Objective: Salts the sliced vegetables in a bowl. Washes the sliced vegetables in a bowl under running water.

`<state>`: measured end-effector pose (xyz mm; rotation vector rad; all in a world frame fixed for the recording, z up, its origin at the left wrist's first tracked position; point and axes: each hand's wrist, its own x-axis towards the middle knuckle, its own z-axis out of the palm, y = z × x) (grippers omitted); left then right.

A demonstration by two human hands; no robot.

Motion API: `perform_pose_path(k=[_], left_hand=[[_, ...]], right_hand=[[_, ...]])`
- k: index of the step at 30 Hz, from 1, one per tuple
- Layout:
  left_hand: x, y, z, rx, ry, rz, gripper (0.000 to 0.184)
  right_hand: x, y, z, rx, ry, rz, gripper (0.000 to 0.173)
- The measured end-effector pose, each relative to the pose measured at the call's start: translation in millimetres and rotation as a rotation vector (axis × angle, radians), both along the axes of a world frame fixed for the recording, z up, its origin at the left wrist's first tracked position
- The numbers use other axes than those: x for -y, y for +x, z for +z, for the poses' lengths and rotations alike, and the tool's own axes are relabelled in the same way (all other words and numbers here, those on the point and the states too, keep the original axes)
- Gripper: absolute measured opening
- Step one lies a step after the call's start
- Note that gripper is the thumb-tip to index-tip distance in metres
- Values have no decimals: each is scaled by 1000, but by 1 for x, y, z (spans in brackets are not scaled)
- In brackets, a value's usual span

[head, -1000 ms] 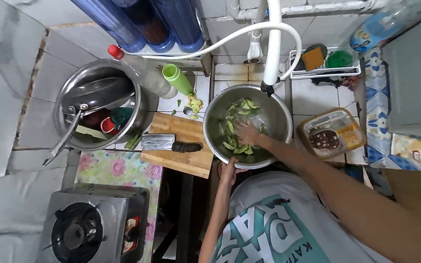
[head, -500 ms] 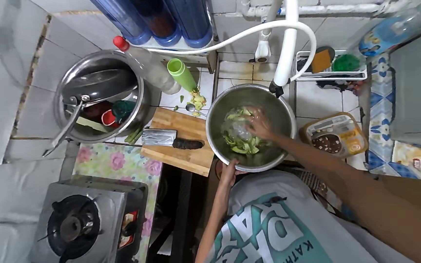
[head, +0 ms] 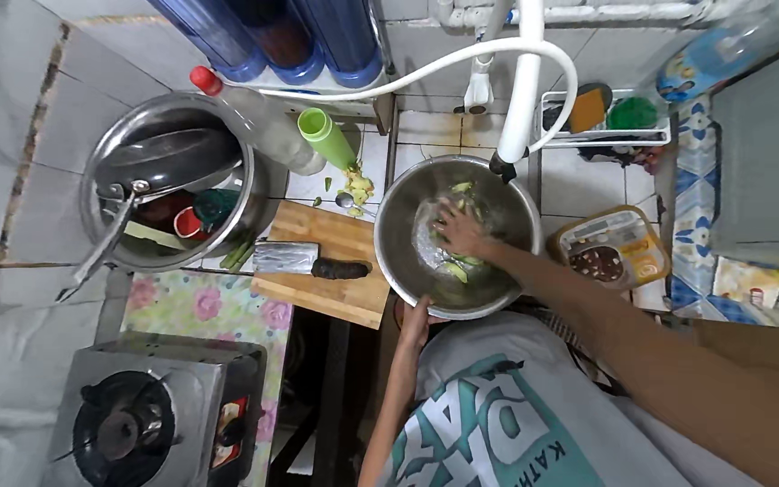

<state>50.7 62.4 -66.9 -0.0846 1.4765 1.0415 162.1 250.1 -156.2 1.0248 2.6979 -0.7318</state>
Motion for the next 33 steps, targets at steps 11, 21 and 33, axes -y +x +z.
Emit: perform_pose_path(k=[11, 21, 33], left_hand=[[-7, 3, -3, 20, 18, 3, 37], [-8, 7, 0, -9, -4, 24, 37], [-10, 13, 3, -50, 31, 34, 33]], right_hand=[[-10, 17, 5, 52, 4, -69, 63], [-26, 20, -10, -8, 0, 235, 58], [-1, 4, -7, -52, -88, 4, 67]])
